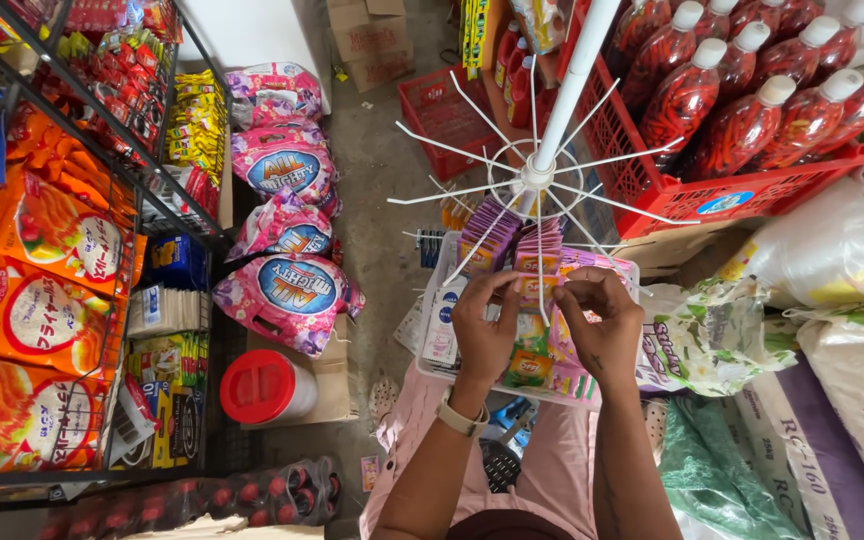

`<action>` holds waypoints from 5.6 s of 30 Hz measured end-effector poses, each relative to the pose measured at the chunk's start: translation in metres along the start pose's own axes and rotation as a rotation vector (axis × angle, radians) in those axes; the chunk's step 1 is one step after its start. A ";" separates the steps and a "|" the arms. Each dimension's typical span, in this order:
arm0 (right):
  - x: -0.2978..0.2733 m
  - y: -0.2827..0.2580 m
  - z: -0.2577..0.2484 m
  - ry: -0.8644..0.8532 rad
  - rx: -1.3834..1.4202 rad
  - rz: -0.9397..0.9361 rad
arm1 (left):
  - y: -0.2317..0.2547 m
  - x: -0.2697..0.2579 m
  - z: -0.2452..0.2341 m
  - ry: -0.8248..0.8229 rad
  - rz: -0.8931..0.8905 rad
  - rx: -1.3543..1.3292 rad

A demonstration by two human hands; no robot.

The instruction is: The person hangs small sachets of product onto a wire display rack in a retail environment.

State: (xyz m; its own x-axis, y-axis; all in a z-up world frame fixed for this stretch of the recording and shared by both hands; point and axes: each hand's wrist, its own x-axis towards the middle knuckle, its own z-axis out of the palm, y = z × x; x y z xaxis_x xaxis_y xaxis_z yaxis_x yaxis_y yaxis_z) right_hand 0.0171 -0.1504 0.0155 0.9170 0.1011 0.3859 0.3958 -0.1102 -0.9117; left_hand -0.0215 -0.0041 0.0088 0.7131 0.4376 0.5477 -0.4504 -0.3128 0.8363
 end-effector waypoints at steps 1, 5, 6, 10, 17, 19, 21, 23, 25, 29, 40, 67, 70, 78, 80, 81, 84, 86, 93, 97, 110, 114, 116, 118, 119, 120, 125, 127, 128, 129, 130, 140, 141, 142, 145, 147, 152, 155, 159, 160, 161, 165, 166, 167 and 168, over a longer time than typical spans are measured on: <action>0.002 0.006 0.003 0.002 0.000 -0.001 | -0.001 0.003 0.002 -0.001 0.001 -0.001; 0.010 0.020 0.011 0.070 0.012 -0.032 | -0.003 0.012 0.007 0.038 0.020 0.060; 0.011 0.020 0.013 0.085 0.009 -0.042 | -0.004 0.014 0.007 0.049 0.042 0.080; 0.017 0.020 0.019 0.115 -0.018 -0.074 | -0.009 0.014 0.008 0.066 0.055 0.099; 0.007 0.023 -0.004 0.062 -0.081 -0.017 | -0.009 0.001 -0.005 0.029 -0.001 0.087; 0.002 0.027 -0.017 0.027 -0.094 0.021 | -0.008 -0.005 -0.008 0.018 -0.002 0.097; -0.003 0.028 -0.028 -0.072 -0.182 0.073 | -0.005 -0.010 -0.008 -0.024 -0.020 0.066; -0.007 0.031 -0.036 -0.135 -0.238 0.087 | -0.003 -0.016 -0.005 -0.028 -0.027 0.068; -0.014 0.036 -0.042 -0.199 -0.292 0.101 | -0.001 -0.022 -0.002 -0.032 -0.034 0.069; -0.025 0.058 -0.048 -0.493 -0.558 0.193 | 0.002 -0.032 0.004 -0.077 -0.007 0.026; -0.029 0.037 -0.082 -0.533 -0.683 0.191 | 0.004 -0.042 -0.004 -0.117 -0.008 0.020; -0.039 0.015 -0.030 -0.237 -0.060 0.083 | 0.029 -0.033 -0.014 -0.114 0.009 -0.091; -0.037 0.009 -0.023 -0.201 -0.049 0.091 | 0.023 -0.031 -0.014 -0.112 -0.010 -0.107; -0.034 -0.001 -0.021 -0.170 -0.203 0.031 | 0.018 -0.018 -0.018 -0.144 0.000 -0.137; -0.034 -0.015 -0.017 -0.153 -0.229 0.058 | 0.020 -0.016 -0.022 -0.188 0.008 -0.158; -0.034 -0.021 -0.016 -0.146 -0.250 0.080 | 0.021 -0.016 -0.022 -0.222 0.018 -0.173; -0.034 -0.029 -0.010 -0.104 -0.263 0.105 | 0.011 -0.011 -0.020 -0.273 -0.009 -0.200; -0.036 -0.029 -0.006 -0.075 -0.278 0.107 | 0.005 -0.011 -0.019 -0.295 -0.027 -0.214; -0.034 -0.013 0.004 0.040 -0.269 0.023 | -0.006 -0.002 -0.024 -0.435 -0.094 -0.379; -0.022 0.005 0.020 0.117 -0.285 0.031 | -0.006 0.002 -0.027 -0.406 0.003 -0.293; -0.006 0.021 0.043 0.303 -0.203 0.040 | -0.020 -0.013 -0.032 -0.418 0.079 -0.122; -0.011 0.018 0.042 0.290 -0.229 0.003 | -0.024 -0.022 -0.035 -0.434 0.044 -0.015; -0.011 0.019 0.038 0.276 -0.243 -0.008 | -0.019 -0.023 -0.033 -0.416 0.041 0.012; -0.011 0.018 0.033 0.263 -0.257 -0.020 | -0.017 -0.025 -0.032 -0.399 0.038 0.039; -0.012 0.017 0.030 0.242 -0.260 -0.020 | -0.016 -0.028 -0.033 -0.395 0.031 0.112; -0.012 0.016 0.027 0.222 -0.262 -0.020 | -0.015 -0.030 -0.033 -0.391 0.023 0.186; -0.016 0.022 -0.007 0.079 -0.281 -0.036 | -0.008 -0.039 -0.035 -0.294 0.005 0.212; -0.016 0.023 -0.018 0.044 -0.294 -0.043 | -0.004 -0.039 -0.033 -0.277 -0.003 0.217; -0.017 0.023 -0.021 0.026 -0.297 -0.028 | -0.001 -0.040 -0.032 -0.295 -0.038 0.193; -0.021 0.023 -0.026 0.013 -0.301 -0.009 | 0.002 -0.043 -0.030 -0.320 -0.075 0.167; -0.024 0.026 -0.028 0.013 -0.301 0.000 | 0.003 -0.045 -0.027 -0.326 -0.082 0.169; -0.038 0.087 -0.032 -0.201 -0.523 0.091 | 0.002 -0.052 0.011 -0.333 -0.039 0.226; -0.038 0.087 -0.029 -0.200 -0.558 0.090 | 0.001 -0.051 0.013 -0.346 -0.053 0.228; -0.036 0.090 -0.029 -0.203 -0.553 0.086 | 0.001 -0.050 0.013 -0.342 -0.051 0.233; -0.034 0.091 -0.030 -0.208 -0.614 0.152 | 0.002 -0.048 0.014 -0.367 -0.091 0.268; -0.032 0.078 -0.031 -0.227 -0.607 0.251 | 0.003 -0.048 0.015 -0.355 -0.085 0.247; -0.034 0.061 -0.042 -0.109 -0.480 0.071 | 0.001 -0.050 0.019 -0.369 -0.088 0.270; -0.033 0.051 -0.053 -0.016 -0.342 0.064 | 0.008 -0.048 0.021 -0.353 -0.089 0.239; -0.033 0.053 -0.063 -0.002 -0.074 0.233 | 0.018 -0.045 0.026 -0.318 -0.152 0.072; -0.033 0.052 -0.063 -0.003 -0.076 0.235 | 0.018 -0.044 0.026 -0.318 -0.154 0.072; -0.033 0.051 -0.062 -0.015 -0.037 0.235 | 0.019 -0.042 0.025 -0.281 -0.166 0.053; -0.031 0.039 -0.057 -0.042 0.074 0.237 | 0.010 -0.040 0.017 -0.258 -0.193 -0.024; -0.032 0.037 -0.056 -0.048 0.076 0.235 | 0.008 -0.042 0.015 -0.253 -0.192 -0.022; -0.032 0.035 -0.055 -0.053 0.090 0.244 | 0.005 -0.043 0.012 -0.253 -0.162 -0.050; -0.032 0.034 -0.054 -0.058 0.104 0.252 | 0.003 -0.045 0.010 -0.254 -0.131 -0.078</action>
State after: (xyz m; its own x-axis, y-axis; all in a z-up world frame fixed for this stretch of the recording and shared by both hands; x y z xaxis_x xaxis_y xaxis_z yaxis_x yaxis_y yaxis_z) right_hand 0.0036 -0.2108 -0.0201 0.9803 0.1405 0.1391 0.1457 -0.0375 -0.9886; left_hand -0.0494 -0.0332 -0.0133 0.8751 0.2418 0.4193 -0.3787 -0.1975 0.9042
